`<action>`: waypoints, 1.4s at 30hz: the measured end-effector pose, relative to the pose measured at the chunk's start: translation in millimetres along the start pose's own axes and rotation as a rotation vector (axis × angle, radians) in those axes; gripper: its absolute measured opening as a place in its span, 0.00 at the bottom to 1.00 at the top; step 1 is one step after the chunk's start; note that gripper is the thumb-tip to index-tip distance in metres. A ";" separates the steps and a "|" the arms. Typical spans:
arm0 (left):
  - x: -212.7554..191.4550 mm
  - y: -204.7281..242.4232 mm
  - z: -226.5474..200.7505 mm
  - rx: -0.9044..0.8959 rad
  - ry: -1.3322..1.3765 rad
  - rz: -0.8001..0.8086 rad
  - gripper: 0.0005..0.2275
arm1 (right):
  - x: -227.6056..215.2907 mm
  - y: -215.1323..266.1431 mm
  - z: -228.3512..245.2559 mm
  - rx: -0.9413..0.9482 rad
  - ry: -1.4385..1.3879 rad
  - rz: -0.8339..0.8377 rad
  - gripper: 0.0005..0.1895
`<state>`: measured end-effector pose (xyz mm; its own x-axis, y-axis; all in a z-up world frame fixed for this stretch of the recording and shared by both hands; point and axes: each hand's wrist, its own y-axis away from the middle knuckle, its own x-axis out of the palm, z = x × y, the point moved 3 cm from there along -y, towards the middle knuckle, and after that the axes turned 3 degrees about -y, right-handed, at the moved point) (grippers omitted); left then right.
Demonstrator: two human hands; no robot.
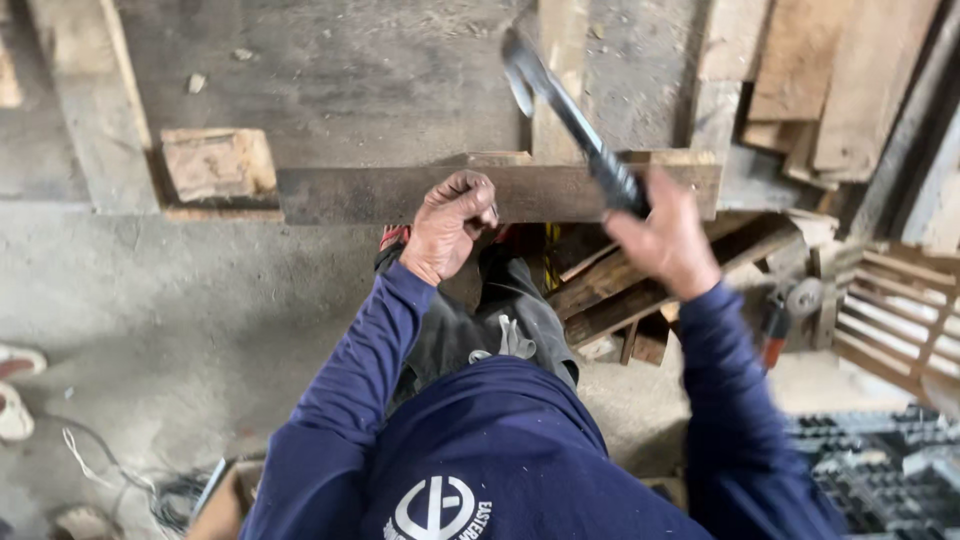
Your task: The person hammers nails into wooden planks and blocks using a claw hammer. They repeatedly position the wood on a workbench, drive nails in, and adjust the pieces to align them.
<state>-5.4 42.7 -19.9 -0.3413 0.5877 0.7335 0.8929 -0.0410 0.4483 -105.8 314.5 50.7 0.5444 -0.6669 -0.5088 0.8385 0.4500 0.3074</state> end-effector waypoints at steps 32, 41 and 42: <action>14.8 -49.9 5.0 0.517 -1.217 0.010 0.07 | 242.4 180.8 -20.7 0.456 -1.021 -0.552 0.11; 10.4 -104.5 10.2 0.285 -1.223 0.417 0.07 | 224.1 218.9 19.6 0.159 0.110 -0.386 0.26; 7.9 -103.5 13.8 0.306 -1.238 0.377 0.07 | 228.6 210.9 23.2 0.154 0.139 -0.322 0.26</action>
<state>-96.4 62.8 -67.5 0.2846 0.9301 -0.2323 0.9587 -0.2760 0.0695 196.0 243.1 17.9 0.2530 -0.6681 -0.6997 0.9655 0.1290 0.2260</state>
